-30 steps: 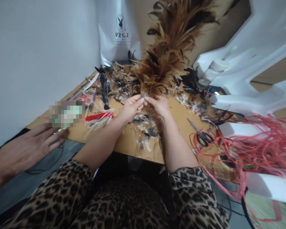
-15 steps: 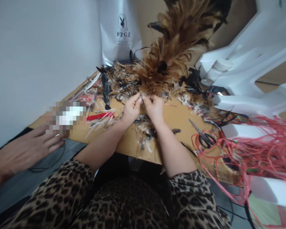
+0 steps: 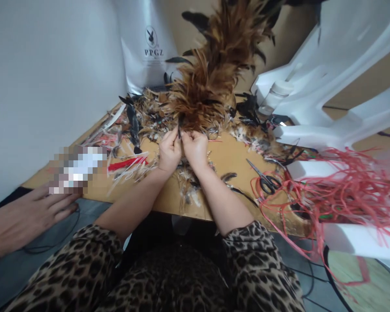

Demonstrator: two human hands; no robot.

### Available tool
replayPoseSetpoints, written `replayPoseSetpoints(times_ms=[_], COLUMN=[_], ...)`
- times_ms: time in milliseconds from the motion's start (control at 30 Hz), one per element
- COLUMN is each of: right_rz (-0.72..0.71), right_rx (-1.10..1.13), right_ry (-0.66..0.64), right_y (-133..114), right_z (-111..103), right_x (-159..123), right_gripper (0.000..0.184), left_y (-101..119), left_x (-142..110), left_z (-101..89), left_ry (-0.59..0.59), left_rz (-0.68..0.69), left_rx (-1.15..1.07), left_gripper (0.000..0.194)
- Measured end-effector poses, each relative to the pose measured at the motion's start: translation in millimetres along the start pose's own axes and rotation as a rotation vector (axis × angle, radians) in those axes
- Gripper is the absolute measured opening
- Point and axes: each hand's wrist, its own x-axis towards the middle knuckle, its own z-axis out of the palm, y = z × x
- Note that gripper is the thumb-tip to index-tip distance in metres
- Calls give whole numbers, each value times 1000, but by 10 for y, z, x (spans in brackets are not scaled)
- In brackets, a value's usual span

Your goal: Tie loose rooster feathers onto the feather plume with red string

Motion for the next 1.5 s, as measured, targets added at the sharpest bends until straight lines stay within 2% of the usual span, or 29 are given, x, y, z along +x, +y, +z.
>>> replayPoseSetpoints(times_ms=[200,300,433,600,767,1033,1133,1200,1367,1433,1500], right_rz=[7,5,37,14,-52,39,14,-4,3,11,30], right_rx=[106,164,234,219,213,224,203,160,127,145,158], right_ry=[-35,-45,-20,12,6,13,0,6,-57,-95,-138], right_y=[98,69,0,-36,-25,24,30,32,35,41,55], right_z=[-6,31,71,36,3,-37,-64,-99,-230,-271,-296], right_x=[51,28,-20,-9,21,23,50,74,121,132,141], right_gripper=[27,23,27,28,31,29,27,24,24,25,27], left_y=[-2,-29,-15,65,56,18,23,31,82,108,126], left_x=[3,8,9,-9,-9,8,13,23,60,73,83], left_z=[2,16,27,40,43,68,104,127,117,86,60], left_ry=[9,36,46,19,34,81,92,63,-142,-187,-196], left_rz=[12,15,5,26,51,-10,-87,-203,-587,-648,-645], left_rx=[-5,-31,-44,-82,-99,-222,-316,-427,-827,-926,-972], left_gripper=[45,44,43,46,46,36,31,28,34,33,30])
